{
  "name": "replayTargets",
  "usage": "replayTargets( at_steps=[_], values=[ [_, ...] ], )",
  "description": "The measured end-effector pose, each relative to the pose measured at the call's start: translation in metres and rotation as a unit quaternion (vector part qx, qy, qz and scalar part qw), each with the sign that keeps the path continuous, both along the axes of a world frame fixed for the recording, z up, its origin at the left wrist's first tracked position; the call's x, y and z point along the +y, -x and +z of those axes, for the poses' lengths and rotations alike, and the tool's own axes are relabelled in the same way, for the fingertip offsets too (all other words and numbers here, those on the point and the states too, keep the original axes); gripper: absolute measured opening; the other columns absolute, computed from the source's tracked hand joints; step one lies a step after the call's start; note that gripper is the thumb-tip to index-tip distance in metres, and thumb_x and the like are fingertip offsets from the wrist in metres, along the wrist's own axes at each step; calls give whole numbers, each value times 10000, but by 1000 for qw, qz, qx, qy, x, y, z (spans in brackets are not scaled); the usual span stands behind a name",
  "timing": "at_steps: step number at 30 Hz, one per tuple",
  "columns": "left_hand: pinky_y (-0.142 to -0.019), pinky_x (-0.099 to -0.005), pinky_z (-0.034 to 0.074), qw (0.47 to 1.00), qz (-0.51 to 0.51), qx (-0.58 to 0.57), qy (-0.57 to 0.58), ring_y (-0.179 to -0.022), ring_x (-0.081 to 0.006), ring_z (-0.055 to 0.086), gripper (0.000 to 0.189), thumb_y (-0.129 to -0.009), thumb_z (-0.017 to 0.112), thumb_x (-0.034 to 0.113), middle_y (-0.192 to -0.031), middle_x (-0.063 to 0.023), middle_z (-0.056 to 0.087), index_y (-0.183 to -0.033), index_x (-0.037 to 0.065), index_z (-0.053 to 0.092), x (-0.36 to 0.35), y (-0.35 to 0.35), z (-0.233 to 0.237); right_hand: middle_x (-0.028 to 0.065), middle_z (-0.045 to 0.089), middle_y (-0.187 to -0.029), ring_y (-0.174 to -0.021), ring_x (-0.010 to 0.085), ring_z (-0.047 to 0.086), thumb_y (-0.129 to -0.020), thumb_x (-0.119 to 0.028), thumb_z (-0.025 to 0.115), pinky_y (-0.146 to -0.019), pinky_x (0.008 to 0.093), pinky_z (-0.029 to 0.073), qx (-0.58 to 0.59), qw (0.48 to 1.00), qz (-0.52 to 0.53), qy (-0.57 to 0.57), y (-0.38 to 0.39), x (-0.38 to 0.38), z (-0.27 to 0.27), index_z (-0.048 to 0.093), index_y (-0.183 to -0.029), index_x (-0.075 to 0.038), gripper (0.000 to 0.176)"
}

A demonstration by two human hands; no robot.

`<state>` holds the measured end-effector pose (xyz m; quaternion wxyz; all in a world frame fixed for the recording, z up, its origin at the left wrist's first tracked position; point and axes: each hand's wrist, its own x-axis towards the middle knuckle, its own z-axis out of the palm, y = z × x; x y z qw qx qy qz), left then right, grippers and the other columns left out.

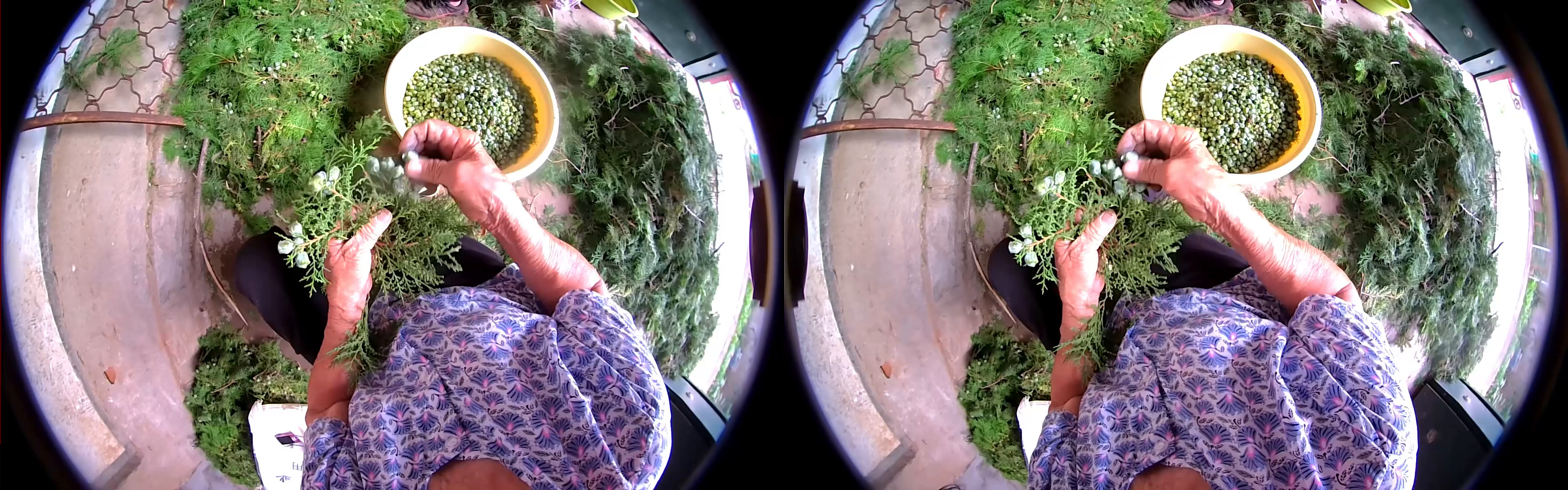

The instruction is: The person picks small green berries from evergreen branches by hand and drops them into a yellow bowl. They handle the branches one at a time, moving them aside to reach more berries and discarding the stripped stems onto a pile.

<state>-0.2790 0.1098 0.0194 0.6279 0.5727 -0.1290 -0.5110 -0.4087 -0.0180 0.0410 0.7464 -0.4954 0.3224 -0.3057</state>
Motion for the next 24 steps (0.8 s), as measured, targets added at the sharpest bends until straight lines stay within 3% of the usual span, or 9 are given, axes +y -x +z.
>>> replayTargets(
  at_steps=[2,3,6,9,11,14,17,21,24],
  values=[
    [-784,-253,444,998,34,-5,-46,-814,-117,579,259,-724,692,37,-914,-56,630,-973,47,620,1,-1,6,-34,571,-746,-689,67,536,-786,24,577,-603,198,453,-28,990,-129,50,1,-9,-4,590,-922,-90,178],
    [-778,-246,447,998,44,34,7,-829,-120,581,251,-731,693,52,-910,-49,628,-970,43,616,-1,1,12,-5,562,-769,-682,69,512,-845,-75,543,-575,192,414,44,988,-119,85,13,-22,-3,569,-916,-89,77],
    [-775,-248,441,998,59,24,15,-807,-116,570,222,-739,689,56,-932,-37,618,-948,42,615,-1,1,2,-1,537,-748,-637,70,500,-845,-98,533,-545,192,397,-82,991,-50,-98,23,-29,1,548,-911,-94,69],
    [-790,-248,429,998,49,-39,-4,-824,-111,561,224,-742,685,53,-943,-33,616,-954,39,614,-4,5,2,-16,514,-613,-480,67,457,-816,-161,613,-412,189,331,-66,985,14,-157,20,-18,-1,546,-832,-89,99],
    [-816,-258,424,995,15,-95,-23,-869,-115,555,269,-755,680,91,-976,-26,612,-1006,24,606,-2,5,0,-33,492,-573,-446,46,417,-803,-231,635,-392,178,281,-11,998,25,-57,15,-9,-2,580,-866,-75,177],
    [-825,-282,427,989,-16,-144,-13,-875,-134,553,308,-757,689,143,-998,-36,606,-1024,19,600,2,5,-6,-3,553,-618,-528,56,491,-741,-368,666,-481,202,400,111,986,62,104,8,0,16,605,-954,-15,417],
    [-816,-279,430,989,7,-150,-20,-876,-134,550,298,-764,682,132,-999,-36,604,-1027,20,598,-1,8,-6,10,571,-673,-622,94,537,-746,-353,666,-574,226,447,73,959,79,263,-4,1,-3,591,-981,-12,421],
    [-805,-266,441,998,13,-58,13,-833,-131,575,227,-756,677,85,-937,-37,621,-968,29,620,1,4,-3,-15,569,-674,-576,64,527,-768,-227,673,-499,192,415,-13,993,118,20,-1,-3,-1,587,-902,-51,237],
    [-789,-253,444,998,19,-56,-4,-809,-115,580,177,-764,660,68,-896,-30,628,-932,25,627,0,4,-1,-18,520,-585,-420,57,408,-805,-130,626,-384,195,321,-51,992,23,-117,4,-7,-4,576,-838,-56,95]
  ],
)
